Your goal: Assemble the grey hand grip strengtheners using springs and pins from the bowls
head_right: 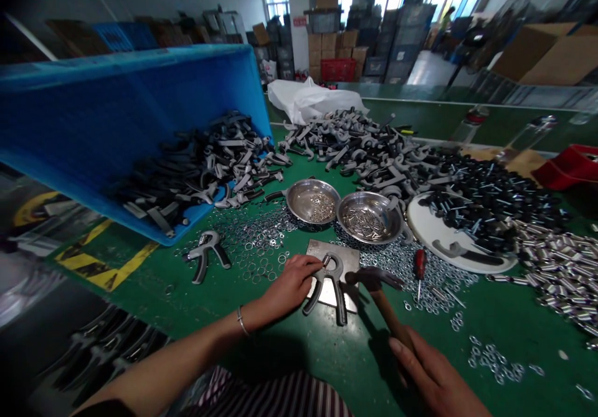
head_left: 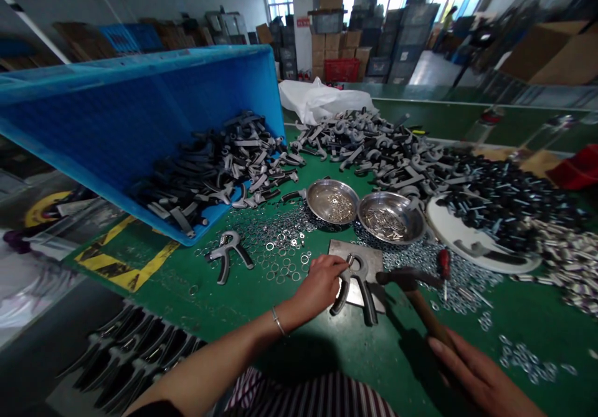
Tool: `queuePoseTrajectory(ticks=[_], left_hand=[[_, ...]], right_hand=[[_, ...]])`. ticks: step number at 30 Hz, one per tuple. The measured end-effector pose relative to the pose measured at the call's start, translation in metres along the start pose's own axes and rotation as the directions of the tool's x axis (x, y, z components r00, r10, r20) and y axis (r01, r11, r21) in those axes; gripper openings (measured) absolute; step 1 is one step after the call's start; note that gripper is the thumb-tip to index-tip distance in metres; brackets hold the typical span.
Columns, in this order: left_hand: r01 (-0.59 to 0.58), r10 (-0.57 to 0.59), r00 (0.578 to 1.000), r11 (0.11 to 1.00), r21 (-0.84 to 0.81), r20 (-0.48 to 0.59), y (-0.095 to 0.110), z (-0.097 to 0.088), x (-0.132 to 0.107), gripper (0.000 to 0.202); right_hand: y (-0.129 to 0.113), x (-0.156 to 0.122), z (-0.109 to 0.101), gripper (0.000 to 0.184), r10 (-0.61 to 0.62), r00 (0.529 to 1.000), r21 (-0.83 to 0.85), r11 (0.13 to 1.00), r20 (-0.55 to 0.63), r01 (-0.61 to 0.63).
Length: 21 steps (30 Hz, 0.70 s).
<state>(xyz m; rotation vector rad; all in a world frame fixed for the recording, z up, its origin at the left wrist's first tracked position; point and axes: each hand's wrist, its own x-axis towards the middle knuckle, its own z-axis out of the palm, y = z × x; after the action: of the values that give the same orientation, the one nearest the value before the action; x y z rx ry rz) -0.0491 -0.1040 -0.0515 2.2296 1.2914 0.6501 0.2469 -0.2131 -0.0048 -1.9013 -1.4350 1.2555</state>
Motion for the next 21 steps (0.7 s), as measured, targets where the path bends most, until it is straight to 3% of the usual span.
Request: queuePoseTrajectory(ticks=[3, 6, 9, 11, 13, 15, 18, 21], left_hand=[[0.055, -0.06, 0.995, 0.996, -0.07, -0.075, -0.005, -0.008, 0.007, 0.042], [0.03, -0.04, 0.993, 0.996, -0.09, -0.114, -0.011, -0.019, 0.013, 0.036], [-0.009, 0.003, 0.993, 0.999, -0.051, -0.117, -0.015, -0.035, 0.026, 0.031], [-0.012, 0.014, 0.993, 1.0, 0.017, -0.119, -0.019, -0.048, 0.043, 0.028], [-0.015, 0.025, 0.996, 0.994, 0.109, -0.091, -0.022, -0.058, 0.07, 0.027], [-0.006, 0.006, 1.0, 0.977, 0.213, 0.002, -0.027, -0.064, 0.104, 0.028], [0.042, -0.093, 0.986, 0.942, 0.332, 0.138, -0.034, -0.061, 0.158, 0.024], [0.096, -0.191, 0.959, 0.911, 0.4, 0.207, -0.042, -0.048, 0.192, 0.012]], right_hand=[[-0.014, 0.005, 0.003, 0.046, -0.114, 0.992, -0.136, 0.983, 0.06, 0.121], [-0.03, 0.018, 0.009, 0.045, -0.205, 0.978, -0.218, 0.954, 0.023, 0.205], [-0.033, 0.035, 0.015, 0.045, -0.154, 0.98, -0.261, 0.948, 0.128, 0.183], [-0.027, 0.04, 0.017, 0.048, -0.073, 0.977, -0.169, 0.98, 0.2, 0.108], [-0.017, 0.037, 0.019, 0.052, 0.022, 0.985, 0.072, 0.997, 0.172, -0.035], [-0.01, 0.029, 0.027, 0.056, 0.134, 0.984, 0.302, 0.939, 0.121, -0.165], [-0.004, 0.018, 0.047, 0.058, 0.234, 0.97, 0.453, 0.859, 0.067, -0.238], [0.0, 0.019, 0.067, 0.057, 0.286, 0.958, 0.541, 0.808, -0.013, -0.234]])
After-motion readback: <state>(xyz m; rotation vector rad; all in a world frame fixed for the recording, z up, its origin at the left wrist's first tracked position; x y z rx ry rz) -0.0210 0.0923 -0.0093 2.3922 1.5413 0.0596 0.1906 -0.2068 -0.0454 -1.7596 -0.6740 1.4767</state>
